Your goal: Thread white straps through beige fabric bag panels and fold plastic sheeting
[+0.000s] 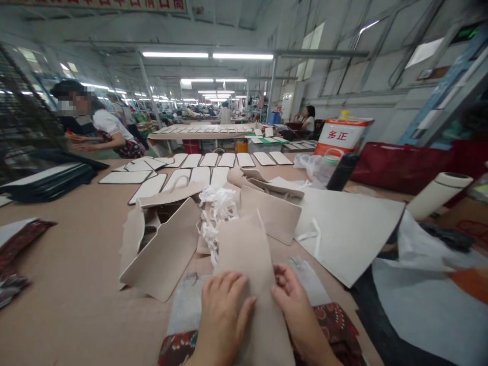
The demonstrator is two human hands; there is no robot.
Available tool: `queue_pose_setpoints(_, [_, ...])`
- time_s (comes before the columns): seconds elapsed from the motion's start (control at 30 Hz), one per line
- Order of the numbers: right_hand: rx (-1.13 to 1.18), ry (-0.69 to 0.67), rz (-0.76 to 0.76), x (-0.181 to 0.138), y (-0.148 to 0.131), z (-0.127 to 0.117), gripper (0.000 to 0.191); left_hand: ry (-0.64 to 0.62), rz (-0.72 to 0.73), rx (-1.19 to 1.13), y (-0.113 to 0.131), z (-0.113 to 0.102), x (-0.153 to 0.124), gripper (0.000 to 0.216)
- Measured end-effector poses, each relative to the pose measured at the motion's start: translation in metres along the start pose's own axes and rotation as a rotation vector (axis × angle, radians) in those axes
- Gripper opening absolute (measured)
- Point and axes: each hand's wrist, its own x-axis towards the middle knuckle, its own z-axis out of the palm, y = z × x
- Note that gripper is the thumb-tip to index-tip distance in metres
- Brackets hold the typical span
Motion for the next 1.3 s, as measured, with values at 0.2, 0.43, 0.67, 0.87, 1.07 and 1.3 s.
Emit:
queue_pose_setpoints(0.2, [-0.049, -0.063, -0.001, 0.012, 0.014, -0.004, 0.020, -0.198, -0.250, -0.311, 0.004, 0.025, 0.012, 0.019])
queue_pose_setpoints(0.43, [0.103, -0.048, 0.134, 0.030, 0.017, -0.009, 0.023, -0.195, -0.372, -0.400, 0.004, 0.032, 0.022, 0.018])
queue_pose_setpoints(0.67, [-0.016, -0.065, 0.122, 0.039, 0.019, -0.008, 0.022, -0.180, -0.517, -0.447, 0.007, 0.031, 0.033, 0.025])
queue_pose_setpoints(0.87, [-0.076, -0.095, 0.074, 0.039, 0.019, -0.002, 0.021, -0.177, -0.571, -0.497, 0.002, 0.033, 0.039, 0.028])
queue_pose_setpoints(1.07, [-0.024, -0.094, 0.053, 0.035, 0.020, 0.006, 0.020, -0.193, -0.569, -0.576, -0.010, 0.034, 0.037, 0.025])
queue_pose_setpoints(1.3, [-0.008, -0.029, 0.105, 0.037, 0.020, -0.004, 0.020, -0.044, -0.645, -0.711, -0.010, 0.015, 0.039, 0.025])
